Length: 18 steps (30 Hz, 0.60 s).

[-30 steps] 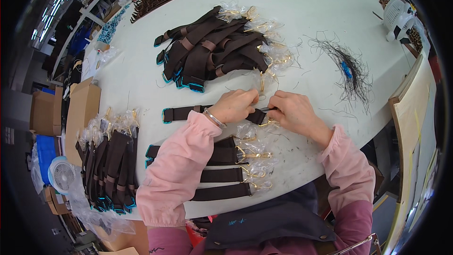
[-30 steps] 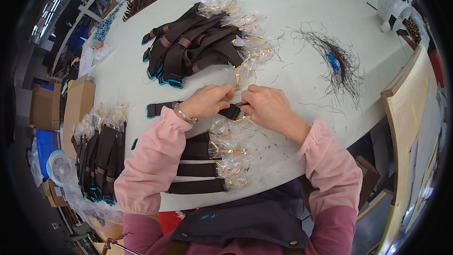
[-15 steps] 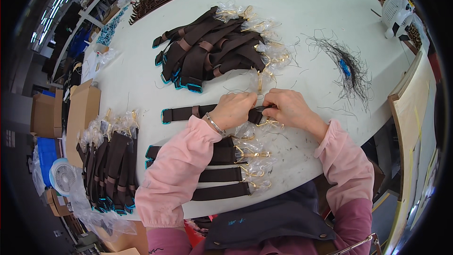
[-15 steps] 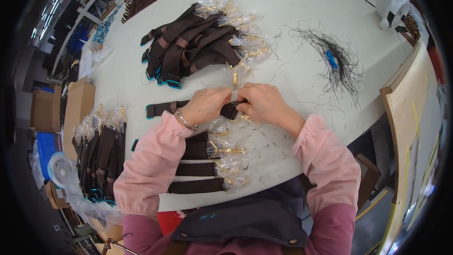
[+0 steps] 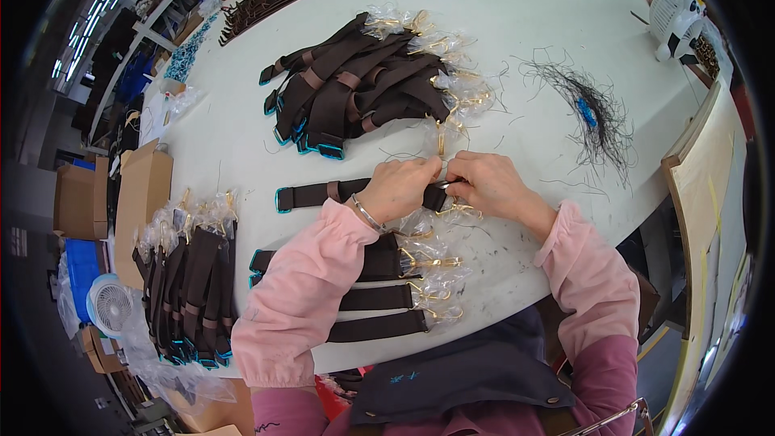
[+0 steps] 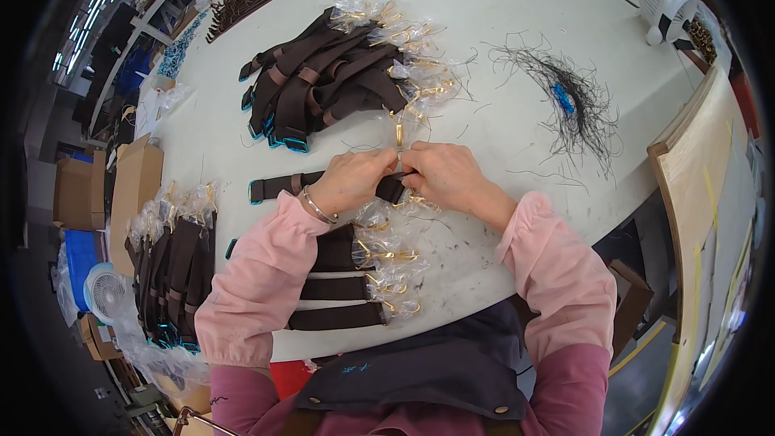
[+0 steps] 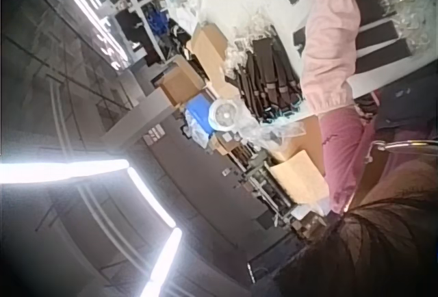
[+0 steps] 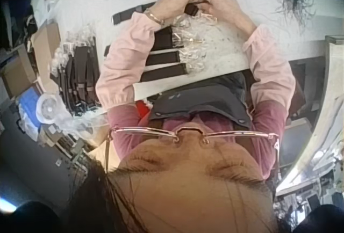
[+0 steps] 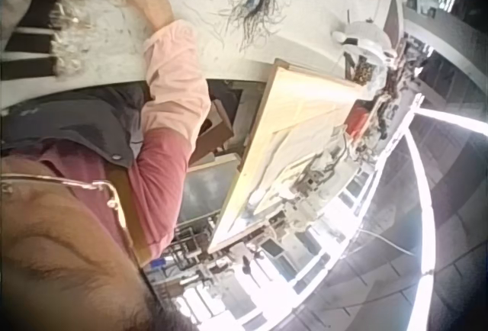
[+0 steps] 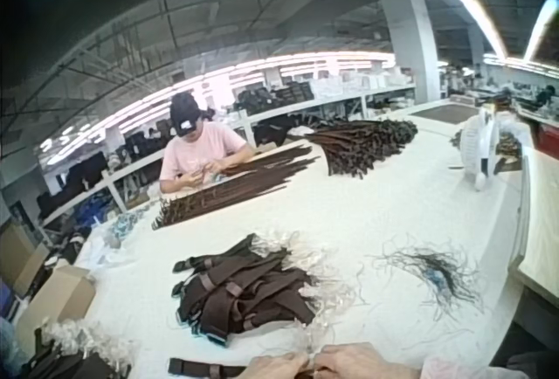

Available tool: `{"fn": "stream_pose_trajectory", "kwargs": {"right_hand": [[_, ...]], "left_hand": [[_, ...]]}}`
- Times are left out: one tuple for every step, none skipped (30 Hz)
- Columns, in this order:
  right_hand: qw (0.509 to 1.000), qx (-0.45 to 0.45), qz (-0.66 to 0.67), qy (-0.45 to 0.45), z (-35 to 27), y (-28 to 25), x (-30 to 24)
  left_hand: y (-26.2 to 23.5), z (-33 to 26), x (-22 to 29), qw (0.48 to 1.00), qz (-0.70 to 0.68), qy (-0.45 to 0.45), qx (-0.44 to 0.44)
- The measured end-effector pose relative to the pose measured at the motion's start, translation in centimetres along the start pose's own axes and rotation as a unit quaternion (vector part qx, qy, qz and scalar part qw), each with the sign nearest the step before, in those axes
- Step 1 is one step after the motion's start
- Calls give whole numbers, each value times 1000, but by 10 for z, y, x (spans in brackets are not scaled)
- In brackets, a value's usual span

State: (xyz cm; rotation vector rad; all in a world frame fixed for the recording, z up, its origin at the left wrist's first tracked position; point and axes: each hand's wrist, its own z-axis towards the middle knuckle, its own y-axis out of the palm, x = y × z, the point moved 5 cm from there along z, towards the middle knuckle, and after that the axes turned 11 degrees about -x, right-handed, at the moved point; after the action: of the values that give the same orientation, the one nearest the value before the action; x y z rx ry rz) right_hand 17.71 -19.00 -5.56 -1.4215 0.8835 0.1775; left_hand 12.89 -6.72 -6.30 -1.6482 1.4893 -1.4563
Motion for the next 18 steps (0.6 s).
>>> {"fn": "stream_pose_trajectory", "kwargs": {"right_hand": [[1000, -1, -3, 1, 0, 0, -1], [1000, -2, -6, 2, 1, 0, -1], [1000, 3, -7, -4, 0, 0, -2], [1000, 8, -9, -9, 0, 1, -2], [1000, 13, -10, -14, 0, 1, -3], [1000, 15, -14, -12, -1, 1, -3], [1000, 16, -18, -10, -2, 1, -4], [1000, 17, -22, -8, -3, 1, -4], [999, 29, -27, -9, -7, -3, -6], [999, 37, -30, -8, -12, -6, -9], [998, 46, -33, -8, -17, -9, -12], [998, 49, -42, -16, -23, -11, -15], [997, 52, -51, -25, -29, -13, -18], [996, 55, -59, -33, -34, -12, -20], [995, 50, -71, -43, -39, -6, -22], [994, 47, -86, -56, -43, -2, -25], [992, 43, -101, -68, -47, 1, -26], [987, 66, -122, -77, -46, -1, -20]], "left_hand": [[0, 0, -1, 1000, -1, 1, 1], [1, 0, -1, 1000, -2, 2, 1], [2, 1, -3, 1000, -2, -1, 1], [2, 1, -3, 1000, -1, -4, 0], [3, 1, -4, 1000, 0, -7, 0], [3, 1, -6, 1000, -13, -7, 6], [2, 1, -7, 1000, -26, -8, 12], [1, 0, -8, 999, -39, -9, 19], [-3, -3, -7, 998, -55, 15, 39], [-7, -8, -6, 995, -73, 38, 56], [-12, -13, -5, 991, -90, 60, 73], [-14, -19, -1, 991, -87, 86, 61], [-17, -27, 6, 989, -83, 112, 48], [-15, -33, 12, 987, -80, 138, 35], [-8, -35, 14, 986, -43, 160, 32], [-5, -35, 17, 988, -18, 152, 31], [-1, -35, 20, 989, 7, 143, 30], [3, -34, 22, 990, 32, 135, 29]]}}
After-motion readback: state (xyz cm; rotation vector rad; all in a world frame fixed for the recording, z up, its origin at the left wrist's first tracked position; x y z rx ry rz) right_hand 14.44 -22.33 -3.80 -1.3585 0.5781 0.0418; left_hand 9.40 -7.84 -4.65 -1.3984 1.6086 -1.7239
